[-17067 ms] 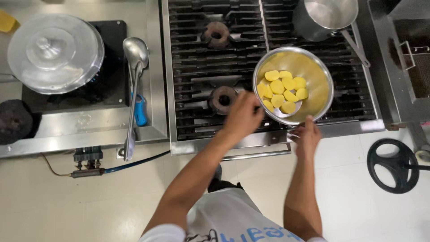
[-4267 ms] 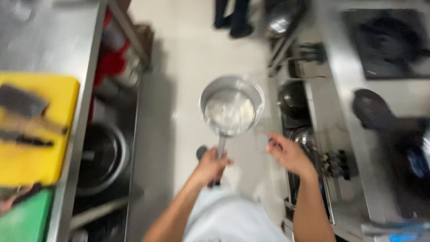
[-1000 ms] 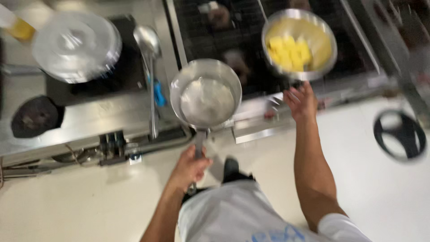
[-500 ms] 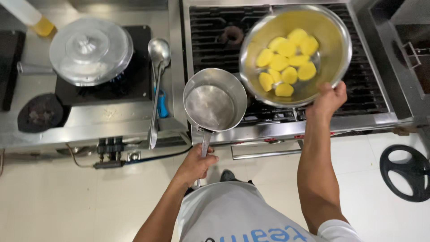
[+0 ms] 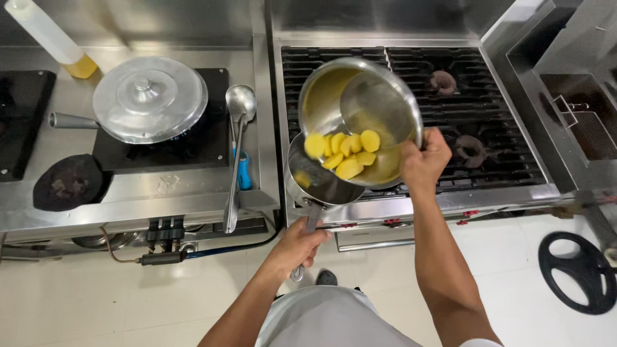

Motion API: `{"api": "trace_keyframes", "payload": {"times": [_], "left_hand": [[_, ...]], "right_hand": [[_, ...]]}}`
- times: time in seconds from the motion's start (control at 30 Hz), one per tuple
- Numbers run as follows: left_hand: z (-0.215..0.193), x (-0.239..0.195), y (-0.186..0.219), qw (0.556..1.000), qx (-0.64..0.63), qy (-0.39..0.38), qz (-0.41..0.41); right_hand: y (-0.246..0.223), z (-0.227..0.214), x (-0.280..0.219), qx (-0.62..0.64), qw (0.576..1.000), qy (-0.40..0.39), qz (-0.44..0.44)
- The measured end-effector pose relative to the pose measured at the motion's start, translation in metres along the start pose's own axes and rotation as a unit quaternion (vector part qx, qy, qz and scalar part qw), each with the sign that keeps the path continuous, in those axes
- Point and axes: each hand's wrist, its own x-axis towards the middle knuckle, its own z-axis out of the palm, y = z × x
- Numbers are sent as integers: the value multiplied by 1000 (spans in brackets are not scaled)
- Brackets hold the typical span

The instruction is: The person slices peeled potatoes on a green cutting board using a knife, then transfers the pieces into a metal bowl. They carry the bowl to a stove, add the potatoes to a pot of water, and place the pot on a burner to cook.

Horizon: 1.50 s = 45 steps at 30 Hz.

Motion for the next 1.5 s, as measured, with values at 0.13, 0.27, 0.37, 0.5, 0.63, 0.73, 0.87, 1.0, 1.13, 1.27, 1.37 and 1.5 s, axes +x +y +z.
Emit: {"api": "trace_keyframes", "payload": {"times": [0.13, 0.27, 0.37, 0.5, 0.63, 0.73, 0.87, 1.0, 1.13, 1.27, 1.37, 1.5], "left_hand": [[-6, 0, -10, 1000, -9, -2, -18], [-11, 6, -13, 1000, -15, -9, -7], [-14, 4, -20, 1000, -2, -16, 16], [-18, 4, -22, 1000, -15, -21, 13], [-23, 7, -33, 1000, -13, -6, -18], [-27, 6, -47, 1000, -13, -16, -16], [-36, 9, -52, 1000, 0, -16, -12], [-46, 1, -34, 993, 101, -17, 54], [-44, 4, 7, 880, 347, 124, 301], [-16, 55, 39, 817, 471, 77, 322], [-1, 129, 51, 681, 724, 23, 109], [-9, 196, 35, 647, 757, 36, 78]], "right_hand": [[-7, -4, -22, -80, 992, -20, -100], [-13, -3, -29, -139, 964, -28, -224], [-17, -1, -39, -181, 940, -20, -290], [-15, 0, -37, -204, 919, -25, -336], [-1, -11, -36, -246, 908, -2, -339], [10, -22, -28, -238, 941, 45, -237], [14, -37, -11, -71, 986, 151, -3], [23, -64, -1, 118, 918, 256, 278], [60, -97, -6, 304, 800, 317, 409], [114, -102, -27, 373, 755, 373, 389], [147, -112, -44, 356, 759, 389, 383], [178, -118, -56, 389, 755, 342, 402]]}}
